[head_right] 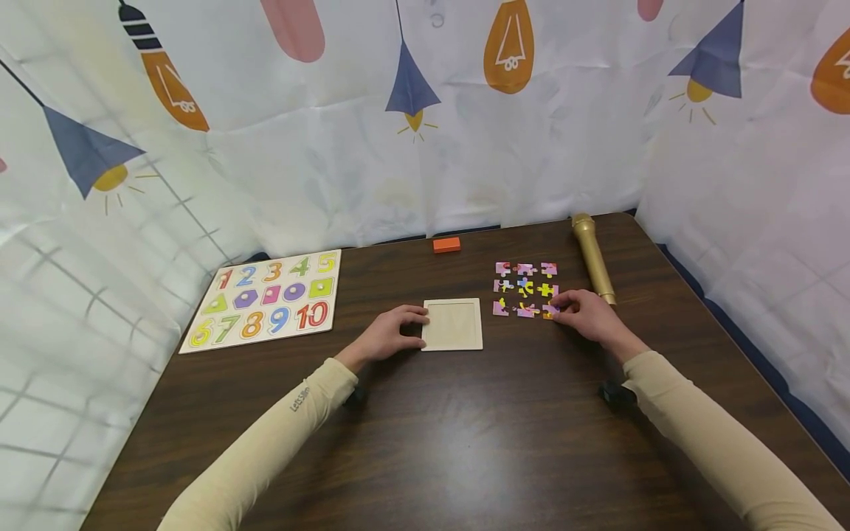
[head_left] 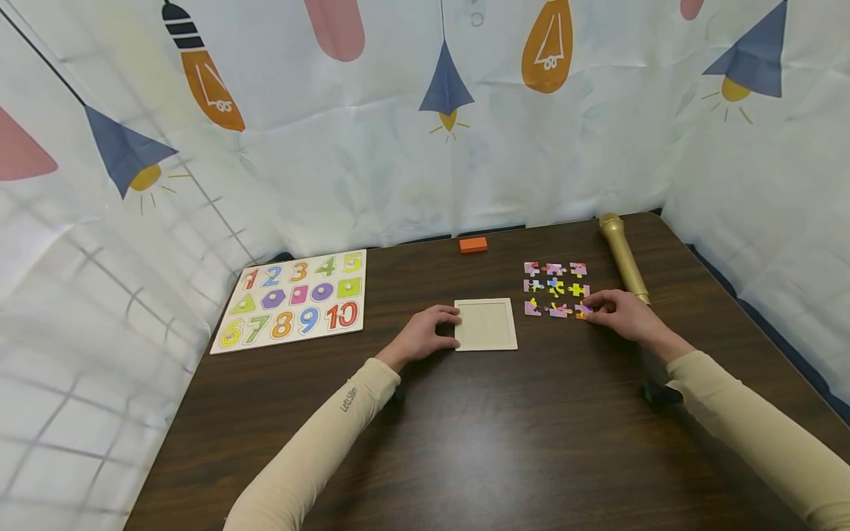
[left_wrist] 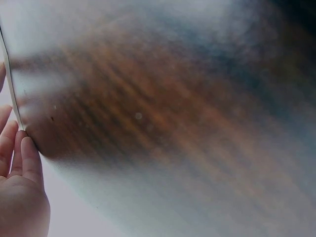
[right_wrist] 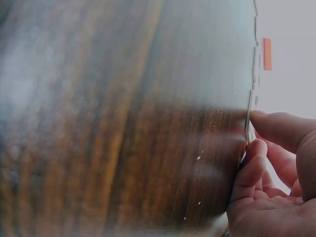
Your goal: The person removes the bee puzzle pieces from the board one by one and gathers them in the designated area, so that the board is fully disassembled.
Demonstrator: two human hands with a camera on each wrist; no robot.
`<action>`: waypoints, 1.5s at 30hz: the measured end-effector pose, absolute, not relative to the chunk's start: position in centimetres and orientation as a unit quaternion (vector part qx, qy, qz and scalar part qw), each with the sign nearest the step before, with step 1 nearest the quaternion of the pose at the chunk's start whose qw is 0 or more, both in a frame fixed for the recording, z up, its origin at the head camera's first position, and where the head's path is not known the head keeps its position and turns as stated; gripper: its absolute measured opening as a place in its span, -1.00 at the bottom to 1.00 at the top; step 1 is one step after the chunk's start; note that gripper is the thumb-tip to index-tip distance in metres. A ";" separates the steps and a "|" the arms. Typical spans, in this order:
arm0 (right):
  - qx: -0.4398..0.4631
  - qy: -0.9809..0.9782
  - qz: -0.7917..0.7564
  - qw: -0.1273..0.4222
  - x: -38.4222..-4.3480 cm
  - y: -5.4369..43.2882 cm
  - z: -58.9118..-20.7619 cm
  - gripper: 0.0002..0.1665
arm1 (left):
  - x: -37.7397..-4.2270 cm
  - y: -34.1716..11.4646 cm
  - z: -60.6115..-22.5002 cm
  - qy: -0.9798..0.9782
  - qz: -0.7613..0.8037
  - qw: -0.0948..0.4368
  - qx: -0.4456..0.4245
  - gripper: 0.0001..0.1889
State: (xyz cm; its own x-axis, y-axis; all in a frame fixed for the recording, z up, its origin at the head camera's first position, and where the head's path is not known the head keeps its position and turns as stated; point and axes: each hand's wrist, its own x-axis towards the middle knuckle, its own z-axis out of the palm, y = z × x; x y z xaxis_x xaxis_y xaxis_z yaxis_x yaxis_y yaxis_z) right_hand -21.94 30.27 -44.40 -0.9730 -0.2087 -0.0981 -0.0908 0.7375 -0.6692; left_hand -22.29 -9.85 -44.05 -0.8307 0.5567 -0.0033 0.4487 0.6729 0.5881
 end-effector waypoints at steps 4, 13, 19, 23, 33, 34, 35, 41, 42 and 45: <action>-0.083 0.927 -0.355 0.085 -21.9 30.2 -44.4 -0.51 | -22.3 -9.9 -44.1 0.910 0.296 0.089 0.277 -0.58; -0.086 0.926 -0.358 0.081 -21.8 30.2 -44.4 -0.53 | -22.3 -9.9 -44.1 0.909 0.296 0.091 0.278 -0.58; -0.083 0.925 -0.360 0.085 -21.8 30.2 -44.4 -0.52 | -22.2 -9.9 -44.1 0.909 0.295 0.086 0.282 -0.58; -0.079 0.925 -0.362 0.088 -21.8 30.1 -44.3 -0.51 | -22.2 -9.9 -44.0 0.910 0.295 0.091 0.277 -0.58; -0.077 0.926 -0.359 0.088 -21.9 30.1 -44.3 -0.52 | -22.2 -9.9 -43.9 0.911 0.293 0.095 0.274 -0.57; -0.077 0.926 -0.358 0.088 -21.9 30.1 -44.3 -0.51 | -22.2 -9.9 -43.9 0.911 0.292 0.095 0.274 -0.57; -0.078 0.926 -0.359 0.088 -21.9 30.1 -44.3 -0.51 | -22.2 -9.9 -43.9 0.912 0.293 0.094 0.273 -0.57; -0.080 0.924 -0.362 0.088 -21.8 30.1 -44.3 -0.52 | -22.2 -9.9 -44.0 0.912 0.295 0.092 0.270 -0.57; -0.081 0.924 -0.362 0.088 -21.8 30.1 -44.3 -0.52 | -22.2 -9.9 -44.0 0.912 0.296 0.092 0.270 -0.57; -0.083 0.924 -0.362 0.087 -21.8 30.1 -44.4 -0.52 | -22.2 -9.9 -44.1 0.912 0.294 0.092 0.272 -0.56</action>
State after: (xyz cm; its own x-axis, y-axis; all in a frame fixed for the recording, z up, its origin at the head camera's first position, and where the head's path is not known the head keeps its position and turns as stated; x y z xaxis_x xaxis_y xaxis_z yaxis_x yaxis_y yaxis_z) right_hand -21.83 30.14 -44.41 -0.9709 -0.2169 -0.1011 -0.0904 0.7237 -0.6841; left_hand -22.24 -9.89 -44.06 -0.8353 0.5498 -0.0082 0.4411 0.6789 0.5869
